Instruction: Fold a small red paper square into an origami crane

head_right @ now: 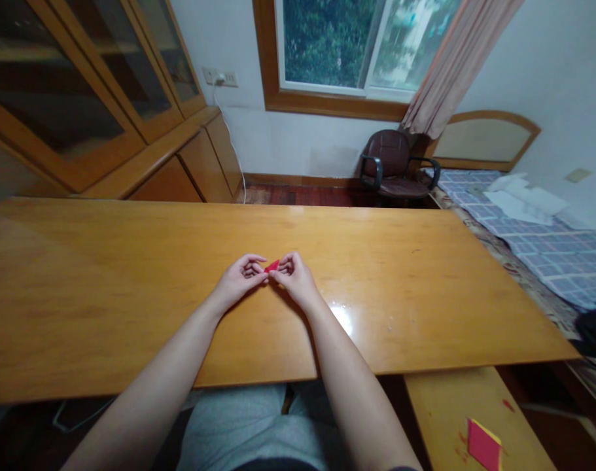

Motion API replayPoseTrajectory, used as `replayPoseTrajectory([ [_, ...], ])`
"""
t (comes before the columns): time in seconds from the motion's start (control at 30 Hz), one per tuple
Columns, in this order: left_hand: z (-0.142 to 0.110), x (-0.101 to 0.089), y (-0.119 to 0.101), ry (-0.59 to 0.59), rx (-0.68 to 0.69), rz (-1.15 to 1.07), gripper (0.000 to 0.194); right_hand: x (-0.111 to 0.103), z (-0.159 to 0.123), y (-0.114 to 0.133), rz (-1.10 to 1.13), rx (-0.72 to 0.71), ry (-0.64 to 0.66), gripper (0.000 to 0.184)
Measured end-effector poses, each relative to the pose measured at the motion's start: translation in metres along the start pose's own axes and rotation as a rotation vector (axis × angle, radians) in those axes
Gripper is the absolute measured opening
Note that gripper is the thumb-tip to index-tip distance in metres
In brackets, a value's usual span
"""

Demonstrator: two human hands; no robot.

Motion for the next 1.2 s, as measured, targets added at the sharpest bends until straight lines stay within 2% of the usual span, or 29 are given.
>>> replayPoseTrajectory([
  [0.4,0.0009,0.0007,0.0018,0.010,-0.005,0.033,0.039,-0.0008,0.0001,0.0005,0.062,-0.043,-0.007,0.033],
  [0.67,0.0008,0.0001,0.0014,0.024,0.002,0.005,0.036,-0.0045,0.0005,0.0023,0.064,-0.051,-0.062,0.033],
  [0.93,-0.0014,0.0018,-0.0017,0.034,0.040,0.088,0.036,-0.0042,-0.0003,0.0038,0.102,-0.066,-0.048,0.032],
  [1.2,-0.0020,0.0020,-0.0017,0.050,0.032,0.065,0.036,-0.0034,-0.0013,0.0042,0.060,-0.058,-0.026,0.032],
])
Point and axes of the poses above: each hand's wrist, its own z-axis towards the middle knuckle, its own x-axis out of the palm, y = z × x, the point moved 6 cm from there along z, towards the middle knuckle, and after that the axes turned 2 degrees about z, right-handed, at the moved point
